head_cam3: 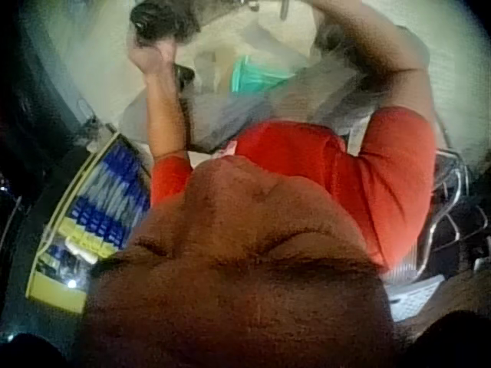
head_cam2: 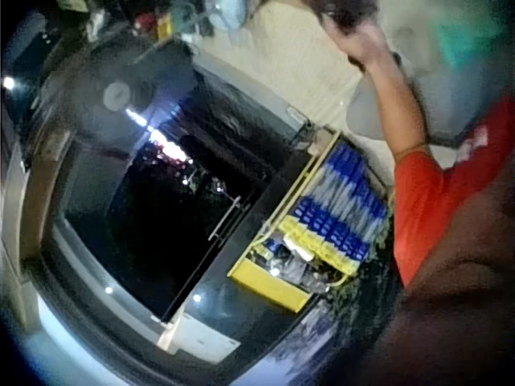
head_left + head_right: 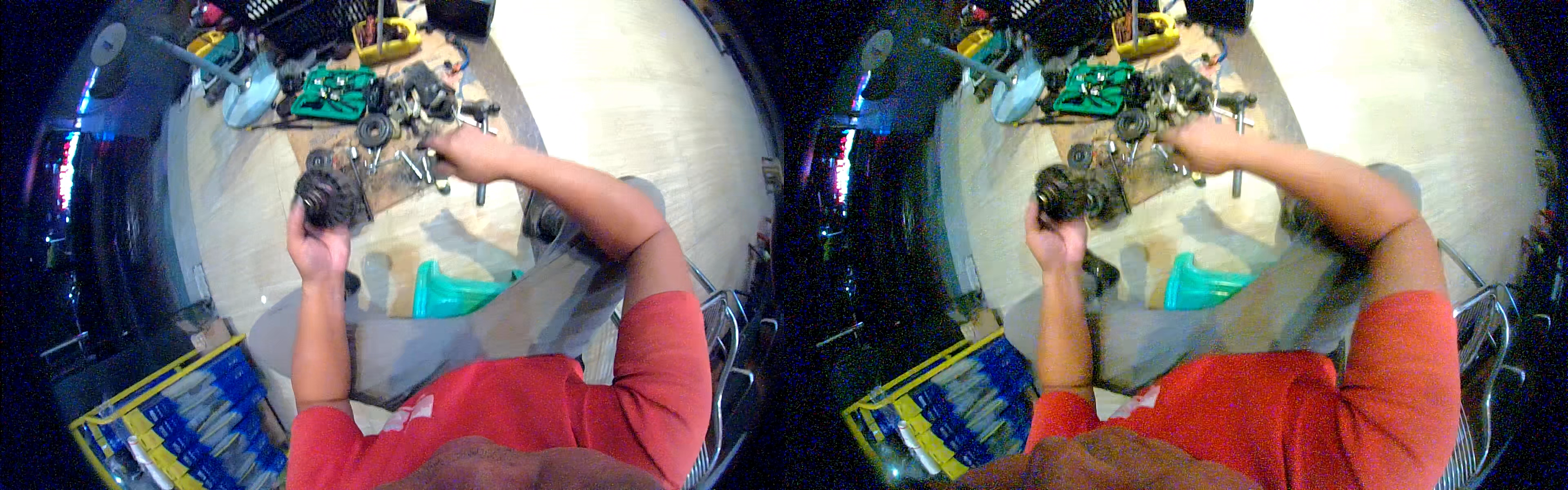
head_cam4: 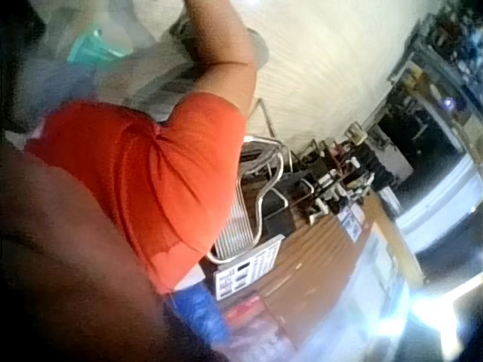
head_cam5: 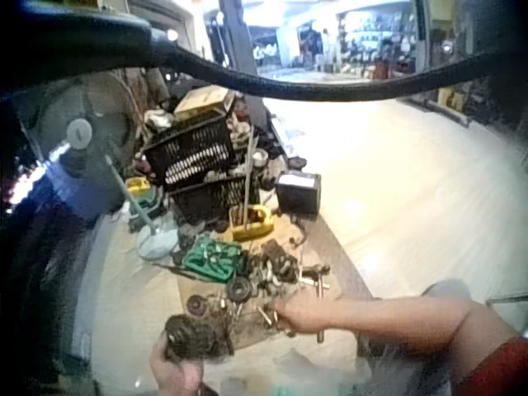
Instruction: The person holds a metal automotive component and uses pliers to manipulate a small internal piece, then picks up a gear and a spring from the floor and slides them onto a metal shaft.
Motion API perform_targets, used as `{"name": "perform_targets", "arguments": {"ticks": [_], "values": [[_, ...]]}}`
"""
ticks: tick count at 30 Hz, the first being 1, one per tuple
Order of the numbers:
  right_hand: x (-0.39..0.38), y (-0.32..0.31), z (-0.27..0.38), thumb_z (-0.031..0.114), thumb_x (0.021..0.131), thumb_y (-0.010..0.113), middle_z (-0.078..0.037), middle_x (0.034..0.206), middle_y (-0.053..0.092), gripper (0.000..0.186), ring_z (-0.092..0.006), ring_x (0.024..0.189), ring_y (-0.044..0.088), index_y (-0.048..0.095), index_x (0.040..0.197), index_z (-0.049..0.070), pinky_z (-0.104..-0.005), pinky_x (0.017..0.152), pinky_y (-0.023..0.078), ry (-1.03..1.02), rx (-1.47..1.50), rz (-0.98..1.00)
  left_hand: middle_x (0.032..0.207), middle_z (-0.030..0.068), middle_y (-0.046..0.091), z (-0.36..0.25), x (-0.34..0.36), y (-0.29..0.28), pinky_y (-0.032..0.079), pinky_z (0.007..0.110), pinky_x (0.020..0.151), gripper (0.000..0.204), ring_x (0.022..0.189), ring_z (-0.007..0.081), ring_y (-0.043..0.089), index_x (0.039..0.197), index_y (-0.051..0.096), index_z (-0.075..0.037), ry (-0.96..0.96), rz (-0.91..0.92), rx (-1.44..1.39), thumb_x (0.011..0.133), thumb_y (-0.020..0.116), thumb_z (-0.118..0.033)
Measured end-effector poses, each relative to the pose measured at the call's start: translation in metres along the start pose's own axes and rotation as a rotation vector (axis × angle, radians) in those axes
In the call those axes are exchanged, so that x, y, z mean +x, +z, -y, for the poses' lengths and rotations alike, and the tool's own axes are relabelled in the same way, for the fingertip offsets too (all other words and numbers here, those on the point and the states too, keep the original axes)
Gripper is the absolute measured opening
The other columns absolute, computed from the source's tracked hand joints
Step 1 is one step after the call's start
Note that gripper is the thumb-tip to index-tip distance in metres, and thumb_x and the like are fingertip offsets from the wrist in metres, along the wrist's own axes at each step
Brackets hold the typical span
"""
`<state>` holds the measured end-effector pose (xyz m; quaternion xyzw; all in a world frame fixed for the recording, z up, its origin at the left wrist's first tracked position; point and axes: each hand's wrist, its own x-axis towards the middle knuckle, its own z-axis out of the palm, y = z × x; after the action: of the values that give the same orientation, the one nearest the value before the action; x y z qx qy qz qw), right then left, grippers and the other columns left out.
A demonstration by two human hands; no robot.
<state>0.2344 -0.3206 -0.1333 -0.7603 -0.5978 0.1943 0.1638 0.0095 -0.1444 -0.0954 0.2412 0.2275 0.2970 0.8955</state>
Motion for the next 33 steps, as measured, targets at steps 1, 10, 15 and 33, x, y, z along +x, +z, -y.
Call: {"name": "perform_targets", "arguments": {"ticks": [1, 10, 15, 33], "values": [[-0.002, 0.001, 0.009, 0.026, 0.084, 0.059, -0.021, 0.089, 0.064, 0.039, -0.0393, 0.084, 0.063, 0.05, 0.116, 0.006, -0.0504, 0.075, 0.049, -0.043, 0.038, -0.034, 0.114, 0.0165, 0.061, 0.004, 0.001, -0.003, 0.041, 0.048, 0.1, 0.039, 0.107, 0.0313, 0.057, 0.118, 0.054, 0.001, -0.004, 0.015, 0.024, 0.087, 0.052, -0.023], [0.012, 0.014, 0.055, 0.03, 0.078, 0.067, -0.024, 0.095, 0.062, 0.045, -0.0403, 0.094, 0.059, 0.052, 0.106, -0.001, -0.0486, 0.078, 0.046, -0.215, 0.307, 0.096, 0.121, 0.0119, 0.057, 0.039, -0.006, 0.007, 0.042, 0.043, 0.1, 0.038, 0.113, 0.0269, 0.055, 0.123, 0.05, -0.001, -0.039, 0.199, 0.191, 0.088, 0.05, -0.018], [0.025, 0.017, 0.049, 0.019, 0.087, 0.054, -0.025, 0.085, 0.061, 0.02, -0.0425, 0.085, 0.059, 0.057, 0.093, 0.0, -0.0476, 0.075, 0.046, -0.137, 0.472, 0.005, 0.119, 0.0128, 0.056, 0.035, -0.011, 0.015, 0.044, 0.041, 0.098, 0.044, 0.109, 0.0259, 0.056, 0.126, 0.044, 0.001, -0.079, 0.167, 0.118, 0.085, 0.052, -0.011], [-0.032, -0.064, -0.031, 0.019, 0.086, 0.046, -0.015, 0.078, 0.064, 0.017, -0.0363, 0.075, 0.065, 0.055, 0.1, 0.017, -0.0493, 0.062, 0.05, 0.041, -0.306, -0.085, 0.125, 0.0158, 0.057, -0.015, -0.013, -0.003, 0.043, 0.043, 0.099, 0.045, 0.111, 0.03, 0.056, 0.124, 0.053, -0.001, -0.086, 0.158, -0.072, 0.089, 0.051, -0.029]]}}
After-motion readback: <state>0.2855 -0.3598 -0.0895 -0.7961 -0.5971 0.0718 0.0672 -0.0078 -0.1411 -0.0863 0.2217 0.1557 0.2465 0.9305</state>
